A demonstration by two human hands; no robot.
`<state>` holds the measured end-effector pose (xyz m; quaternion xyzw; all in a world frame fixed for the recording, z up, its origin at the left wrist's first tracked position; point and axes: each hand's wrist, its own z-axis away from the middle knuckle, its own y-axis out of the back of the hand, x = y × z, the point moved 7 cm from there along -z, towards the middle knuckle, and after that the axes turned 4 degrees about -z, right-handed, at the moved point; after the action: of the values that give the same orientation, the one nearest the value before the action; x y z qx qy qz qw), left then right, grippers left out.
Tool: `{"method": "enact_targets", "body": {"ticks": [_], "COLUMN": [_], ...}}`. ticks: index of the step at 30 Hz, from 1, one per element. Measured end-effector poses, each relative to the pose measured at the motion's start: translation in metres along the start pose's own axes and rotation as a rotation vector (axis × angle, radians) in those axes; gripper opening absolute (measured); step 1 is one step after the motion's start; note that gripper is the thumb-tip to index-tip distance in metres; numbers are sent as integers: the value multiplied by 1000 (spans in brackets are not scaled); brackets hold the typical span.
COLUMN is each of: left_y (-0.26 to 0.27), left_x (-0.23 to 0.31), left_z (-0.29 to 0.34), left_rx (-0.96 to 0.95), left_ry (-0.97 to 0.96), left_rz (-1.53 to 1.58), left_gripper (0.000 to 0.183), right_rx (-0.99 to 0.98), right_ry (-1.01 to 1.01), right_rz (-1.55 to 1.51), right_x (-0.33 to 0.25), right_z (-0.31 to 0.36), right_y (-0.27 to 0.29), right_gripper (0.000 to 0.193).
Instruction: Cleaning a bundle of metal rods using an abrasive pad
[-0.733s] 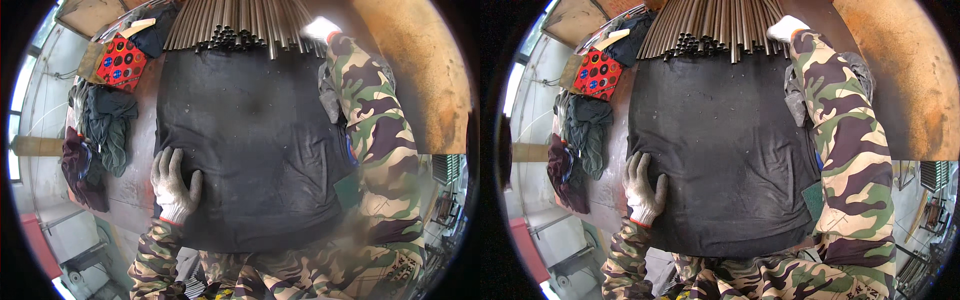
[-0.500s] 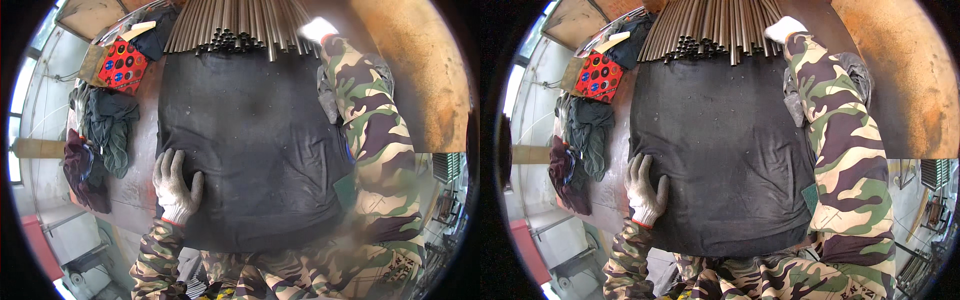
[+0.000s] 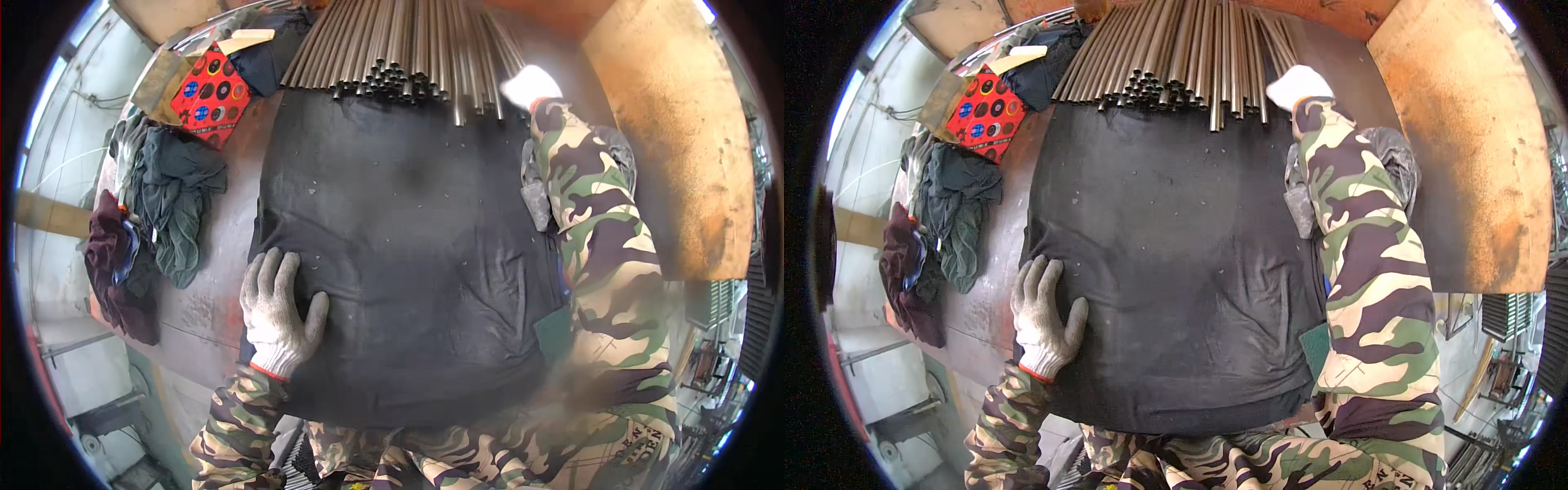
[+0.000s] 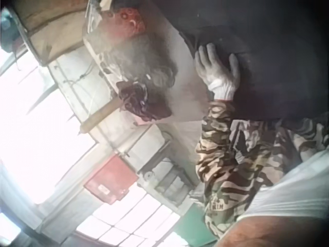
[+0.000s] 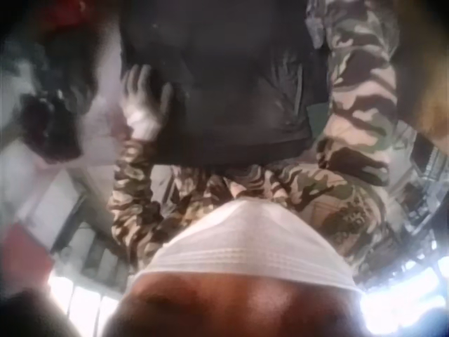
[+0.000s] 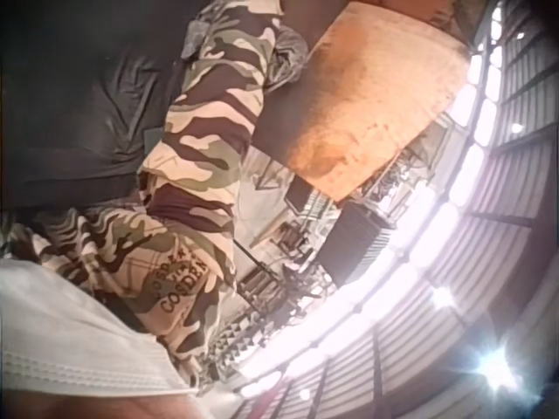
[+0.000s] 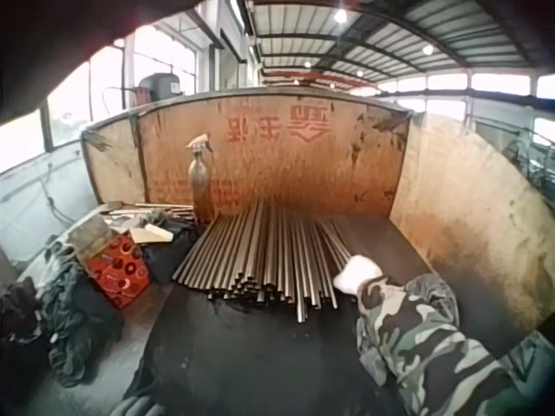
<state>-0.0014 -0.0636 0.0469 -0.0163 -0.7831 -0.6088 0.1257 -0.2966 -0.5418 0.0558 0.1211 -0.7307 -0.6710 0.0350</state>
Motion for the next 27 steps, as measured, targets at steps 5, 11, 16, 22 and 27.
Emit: {"method": "enact_targets", "body": {"ticks": [5,11,16,22,27], "left_y": [6,2,9,8,4], "left_x": [4,4,-4,-2,11], "left_z": [-2,-4,2,1,-11], "left_rx": [50,13,0,1,80], "left_ry": [15,16,46,43,-19], "left_rz": [-11,0,-33,-33,49], "left_gripper": [72,71,72,72,71], "right_rx": [-55,-203,-230,80,-127], "right_ry": [-10,-8,371,766,857], "right_rz": [57,120,120,-313,-722], "right_x": [18,45,52,101,178], "right_z": [-31,-62,-63,-29,-38], "right_y": [1,-17,-34,-3,63], "right_gripper": [36,39,32,13,18]}}
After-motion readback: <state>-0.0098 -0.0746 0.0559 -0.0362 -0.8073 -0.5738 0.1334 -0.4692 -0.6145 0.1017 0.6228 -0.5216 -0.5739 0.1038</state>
